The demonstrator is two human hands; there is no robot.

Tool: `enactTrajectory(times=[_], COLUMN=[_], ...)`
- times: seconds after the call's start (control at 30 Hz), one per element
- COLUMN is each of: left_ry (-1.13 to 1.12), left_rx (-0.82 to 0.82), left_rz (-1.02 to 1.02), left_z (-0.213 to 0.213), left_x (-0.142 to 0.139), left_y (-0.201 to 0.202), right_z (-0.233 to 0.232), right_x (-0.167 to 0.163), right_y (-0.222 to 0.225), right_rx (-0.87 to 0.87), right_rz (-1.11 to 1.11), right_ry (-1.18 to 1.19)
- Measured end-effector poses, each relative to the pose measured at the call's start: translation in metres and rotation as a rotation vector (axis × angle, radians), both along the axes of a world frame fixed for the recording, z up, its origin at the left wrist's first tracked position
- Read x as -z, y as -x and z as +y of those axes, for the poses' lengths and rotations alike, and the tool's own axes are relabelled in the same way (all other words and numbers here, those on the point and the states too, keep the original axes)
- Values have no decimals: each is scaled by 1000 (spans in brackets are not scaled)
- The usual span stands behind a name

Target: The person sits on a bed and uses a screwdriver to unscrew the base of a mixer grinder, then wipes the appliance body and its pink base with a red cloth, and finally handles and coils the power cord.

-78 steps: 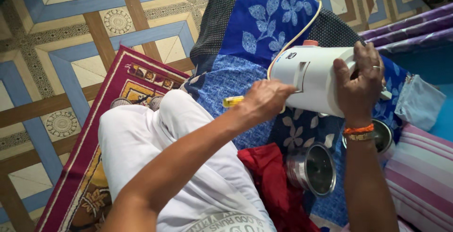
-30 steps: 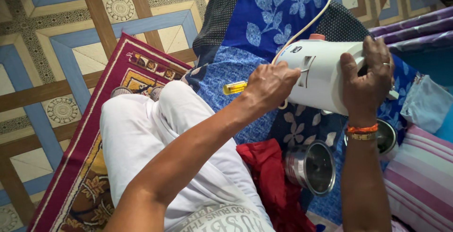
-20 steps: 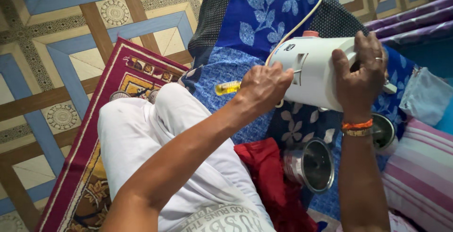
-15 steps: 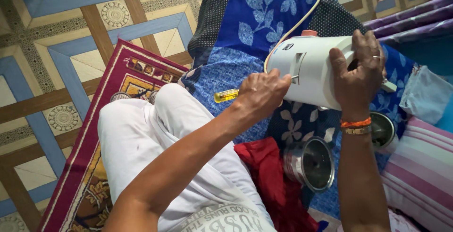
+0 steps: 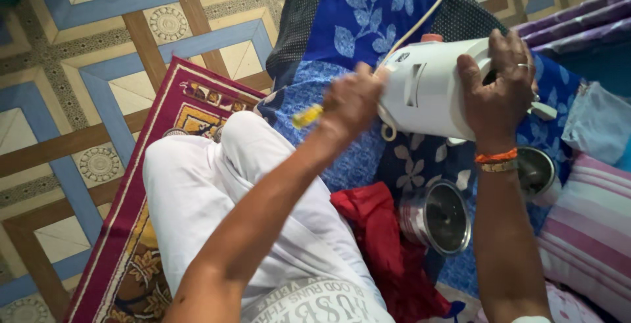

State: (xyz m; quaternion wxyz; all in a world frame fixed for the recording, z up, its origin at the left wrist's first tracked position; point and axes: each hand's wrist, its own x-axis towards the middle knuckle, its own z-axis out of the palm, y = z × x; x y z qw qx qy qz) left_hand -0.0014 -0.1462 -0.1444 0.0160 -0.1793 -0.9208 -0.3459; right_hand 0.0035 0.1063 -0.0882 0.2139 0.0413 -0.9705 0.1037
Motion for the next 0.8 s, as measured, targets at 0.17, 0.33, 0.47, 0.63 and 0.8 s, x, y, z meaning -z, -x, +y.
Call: enactTrajectory(times=[0.17, 0.33, 0.47, 0.63, 0.8], left_ry=[-342, -334, -102, -368, -369], left_rx=[-133, -206, -147, -237, -348], left_rz=[12, -231, -224, -226, -397], left_z=[-19, 33, 48, 58, 75], left_x=[56, 100, 94, 73, 79], left_y=[-29, -79, -86, -21, 49], right_z=[5, 4, 7, 23, 35], right_x=[-5, -8, -4, -12, -15], right_y=[1, -6, -29, -37, -48], right_rx=[-32, -66, -92, -149, -191], right_rz=[20, 29, 78, 35, 110], right_ry=[25, 282, -64, 42, 45])
